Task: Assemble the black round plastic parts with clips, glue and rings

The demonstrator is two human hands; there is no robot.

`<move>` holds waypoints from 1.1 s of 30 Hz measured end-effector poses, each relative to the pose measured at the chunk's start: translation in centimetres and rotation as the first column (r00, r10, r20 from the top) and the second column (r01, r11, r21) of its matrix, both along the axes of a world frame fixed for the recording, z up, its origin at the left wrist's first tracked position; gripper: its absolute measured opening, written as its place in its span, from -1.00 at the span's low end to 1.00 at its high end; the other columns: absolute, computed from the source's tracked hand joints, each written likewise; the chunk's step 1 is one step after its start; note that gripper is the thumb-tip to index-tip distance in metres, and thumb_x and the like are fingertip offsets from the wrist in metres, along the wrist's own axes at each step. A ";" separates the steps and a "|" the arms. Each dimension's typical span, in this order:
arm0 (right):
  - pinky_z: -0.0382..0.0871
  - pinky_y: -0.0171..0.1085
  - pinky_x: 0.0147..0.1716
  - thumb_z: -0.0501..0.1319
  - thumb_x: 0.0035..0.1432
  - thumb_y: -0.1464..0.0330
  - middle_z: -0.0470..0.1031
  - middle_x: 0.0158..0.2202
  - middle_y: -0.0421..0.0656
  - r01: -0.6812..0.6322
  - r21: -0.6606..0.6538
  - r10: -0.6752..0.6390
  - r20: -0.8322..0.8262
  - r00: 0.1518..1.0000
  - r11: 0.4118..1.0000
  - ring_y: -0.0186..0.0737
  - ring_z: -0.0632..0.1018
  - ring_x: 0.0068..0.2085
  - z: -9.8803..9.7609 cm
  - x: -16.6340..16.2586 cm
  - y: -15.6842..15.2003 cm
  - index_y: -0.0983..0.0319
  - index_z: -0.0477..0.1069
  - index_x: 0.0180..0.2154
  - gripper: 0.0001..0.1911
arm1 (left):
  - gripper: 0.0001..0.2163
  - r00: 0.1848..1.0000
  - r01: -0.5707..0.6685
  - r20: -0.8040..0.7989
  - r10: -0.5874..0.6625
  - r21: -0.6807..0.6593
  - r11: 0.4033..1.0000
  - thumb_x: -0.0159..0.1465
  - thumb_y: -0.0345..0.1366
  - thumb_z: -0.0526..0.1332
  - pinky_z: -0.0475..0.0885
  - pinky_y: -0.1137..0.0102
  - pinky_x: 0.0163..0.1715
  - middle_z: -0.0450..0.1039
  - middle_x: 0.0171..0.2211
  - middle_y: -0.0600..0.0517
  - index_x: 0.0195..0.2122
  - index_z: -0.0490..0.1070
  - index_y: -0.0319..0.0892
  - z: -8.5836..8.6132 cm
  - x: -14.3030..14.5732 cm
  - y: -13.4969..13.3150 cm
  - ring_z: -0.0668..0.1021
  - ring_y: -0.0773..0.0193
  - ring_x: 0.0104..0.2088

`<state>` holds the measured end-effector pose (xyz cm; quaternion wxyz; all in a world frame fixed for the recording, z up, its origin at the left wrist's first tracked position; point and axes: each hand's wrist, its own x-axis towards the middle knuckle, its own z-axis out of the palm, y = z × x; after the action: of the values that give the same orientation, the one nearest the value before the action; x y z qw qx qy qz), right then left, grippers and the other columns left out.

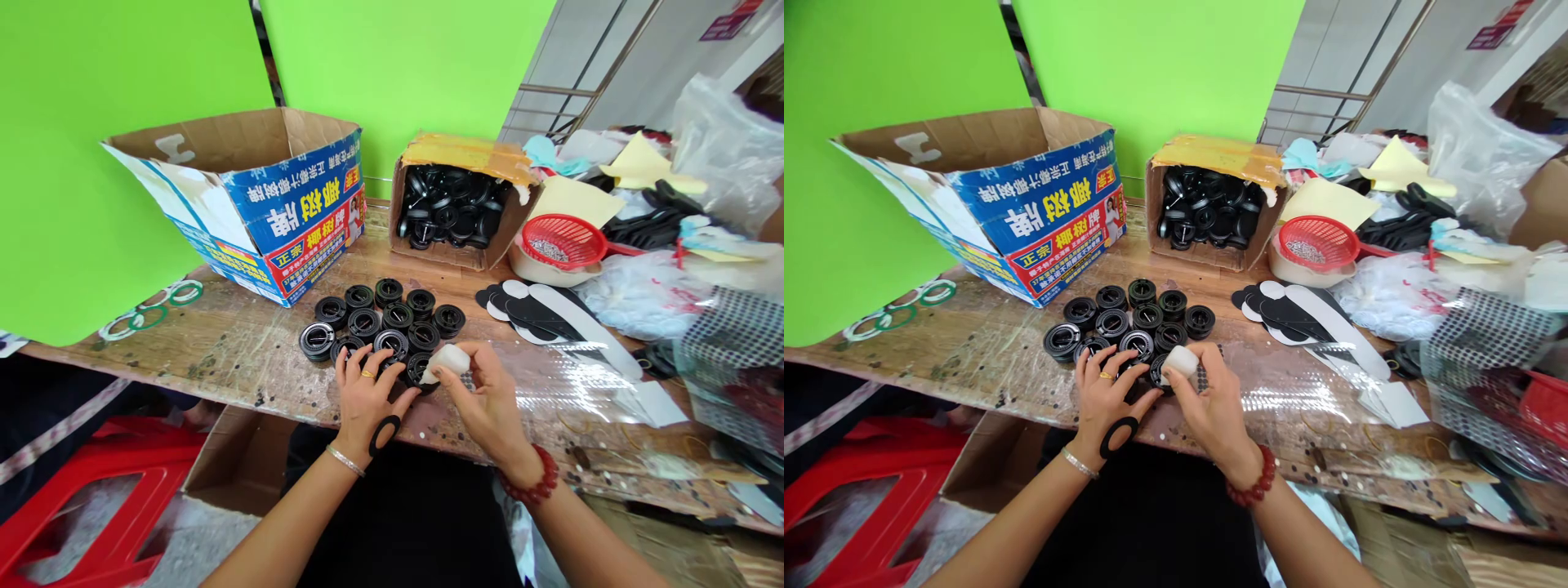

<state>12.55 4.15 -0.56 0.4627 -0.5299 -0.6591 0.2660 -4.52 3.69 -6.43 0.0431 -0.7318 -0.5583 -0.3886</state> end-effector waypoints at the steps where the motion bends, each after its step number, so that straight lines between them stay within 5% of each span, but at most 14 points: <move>1: 0.36 -0.24 -0.31 0.25 0.20 0.25 0.47 -0.32 -0.19 -0.002 -0.011 0.002 -0.011 1.000 1.000 -0.18 0.49 -0.29 0.0 -0.2 0.1 0.13 0.36 -0.23 -0.86 | -0.75 1.000 0.004 0.002 -0.004 -0.006 1.000 0.11 -0.14 0.42 0.08 -0.15 0.25 0.57 -0.05 -0.03 -0.20 0.56 -0.05 0.0 0.0 0.0 0.44 -0.09 0.08; 6: 0.38 -0.24 -0.32 0.29 0.15 0.20 0.49 -0.35 -0.19 0.026 -0.077 -0.035 -0.121 0.992 0.997 -0.20 0.49 -0.31 -0.3 -0.1 1.0 0.15 0.37 -0.27 -0.80 | -0.62 0.998 0.050 0.035 -0.051 0.027 0.998 0.15 -0.17 0.39 0.09 -0.15 0.26 0.44 0.07 -0.12 -0.02 0.46 -0.07 0.1 -1.0 -0.8 0.38 -0.10 0.17; 10: 0.40 -0.24 -0.37 0.37 0.04 0.11 0.52 -0.40 -0.19 0.048 -0.210 -0.113 -0.313 0.943 0.977 -0.22 0.50 -0.38 -0.9 0.9 1.9 0.19 0.38 -0.30 -0.67 | -0.66 0.988 -0.062 0.145 0.054 0.046 0.997 0.19 -0.21 0.36 0.36 0.01 0.10 0.39 -0.02 -0.13 -0.05 0.37 -0.11 -0.8 -2.9 -2.9 0.45 0.00 0.04; 17: 0.33 -0.32 -0.51 0.47 -0.15 0.12 0.51 -0.40 -0.19 -0.012 -0.352 -0.217 -0.602 0.768 0.936 -0.30 0.46 -0.45 -1.4 0.4 2.8 0.21 0.42 -0.37 -0.60 | -0.50 0.951 -0.200 0.197 0.240 -0.201 0.959 0.06 -0.20 0.45 0.42 0.06 -0.06 0.47 -0.12 -0.08 -0.02 0.31 -0.13 -1.7 -3.7 -4.1 0.51 0.00 -0.09; 25: 0.43 -0.28 -0.43 0.40 0.01 0.12 0.55 -0.38 -0.17 -0.054 -0.260 -0.058 -0.404 0.913 0.964 -0.24 0.53 -0.39 -0.6 -2.0 1.6 0.20 0.40 -0.29 -0.64 | -0.48 0.944 -0.254 0.155 0.292 -0.225 0.941 0.05 -0.17 0.47 0.32 0.07 -0.02 0.54 -0.15 -0.05 0.00 0.33 -0.12 -1.2 -2.5 -3.6 0.54 -0.01 -0.11; 33: 0.44 -0.24 -0.39 0.39 0.02 0.12 0.54 -0.39 -0.19 -0.063 -0.224 -0.008 -0.302 0.953 0.973 -0.21 0.54 -0.39 0.0 -3.2 0.8 0.18 0.39 -0.29 -0.66 | -0.52 0.955 -0.228 0.150 0.256 -0.181 0.957 0.10 -0.13 0.43 0.26 0.12 -0.01 0.57 -0.12 -0.04 0.00 0.36 -0.12 -1.5 -2.6 -3.8 0.54 0.02 -0.10</move>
<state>9.37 4.95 -0.56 0.4891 -0.5241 -0.5530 0.4247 -7.09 -0.07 -7.92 -0.0173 -0.6227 -0.6751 -0.3952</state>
